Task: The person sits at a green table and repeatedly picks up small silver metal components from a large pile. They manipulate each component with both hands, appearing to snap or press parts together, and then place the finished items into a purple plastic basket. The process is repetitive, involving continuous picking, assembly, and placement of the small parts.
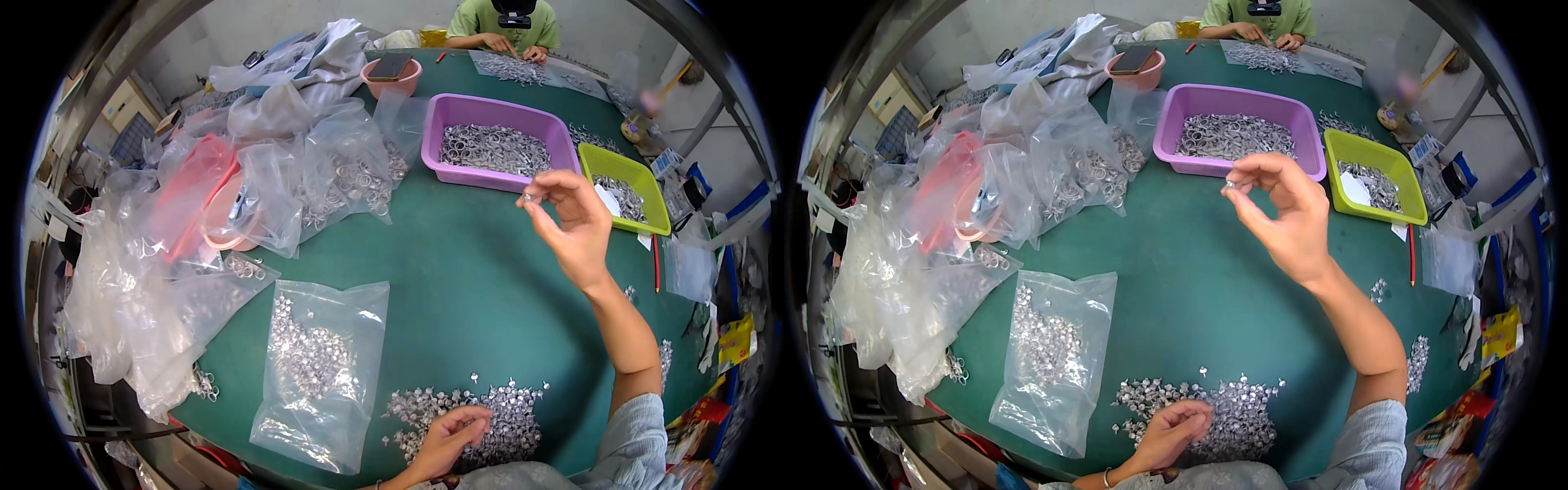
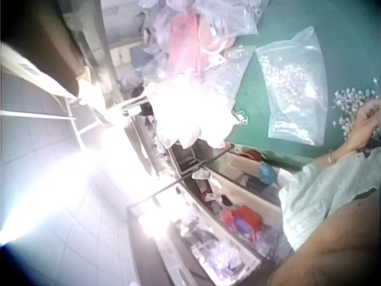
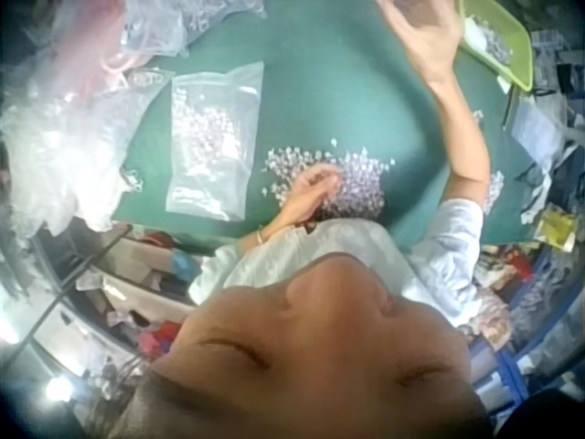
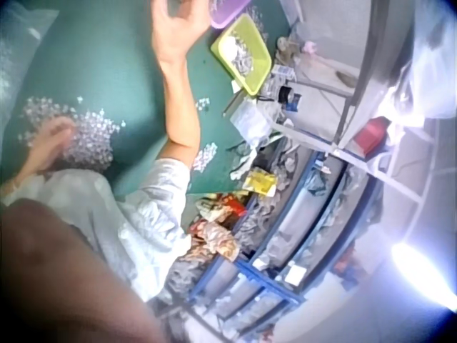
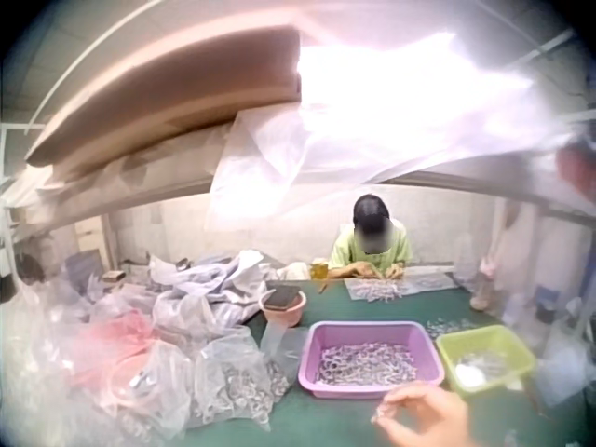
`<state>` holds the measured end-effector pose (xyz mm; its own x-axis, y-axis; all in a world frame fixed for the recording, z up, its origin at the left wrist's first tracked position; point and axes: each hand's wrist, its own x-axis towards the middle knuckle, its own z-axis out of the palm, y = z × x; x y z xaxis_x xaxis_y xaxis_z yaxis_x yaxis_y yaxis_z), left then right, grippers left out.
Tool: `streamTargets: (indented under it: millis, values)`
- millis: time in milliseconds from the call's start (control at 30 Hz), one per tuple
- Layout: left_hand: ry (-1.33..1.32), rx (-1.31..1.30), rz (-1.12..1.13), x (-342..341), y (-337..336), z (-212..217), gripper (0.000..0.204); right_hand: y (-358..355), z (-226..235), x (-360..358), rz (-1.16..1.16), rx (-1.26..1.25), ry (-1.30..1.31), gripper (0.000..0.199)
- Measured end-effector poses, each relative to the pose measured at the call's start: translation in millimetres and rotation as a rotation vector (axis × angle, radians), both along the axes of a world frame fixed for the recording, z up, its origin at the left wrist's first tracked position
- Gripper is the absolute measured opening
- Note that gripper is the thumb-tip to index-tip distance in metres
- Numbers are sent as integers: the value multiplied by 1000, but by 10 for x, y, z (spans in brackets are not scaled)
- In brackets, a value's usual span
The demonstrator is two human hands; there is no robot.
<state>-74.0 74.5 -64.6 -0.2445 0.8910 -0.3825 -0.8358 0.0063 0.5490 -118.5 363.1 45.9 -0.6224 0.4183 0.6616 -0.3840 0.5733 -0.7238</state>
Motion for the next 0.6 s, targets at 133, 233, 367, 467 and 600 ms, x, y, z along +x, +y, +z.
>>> streamTargets:
  millis: [133,233,367,467,600]
  values:
    - [7,4,3,1,-13,10,20,423,-249,-238,-153,-26,-83,23]
    - [-11,13,-26,3,15,33,20,1177,-458,-370,-387,133,-275,23]
    - [-21,-8,-15,-9,13,93,20,1374,-622,-201,-447,113,-456,21]
    - [-2,21,-5,8,-27,28,21,709,-467,110,-271,74,-515,17]
    - [8,29,13,36,-54,37,20,-336,-250,845,144,181,-732,14]
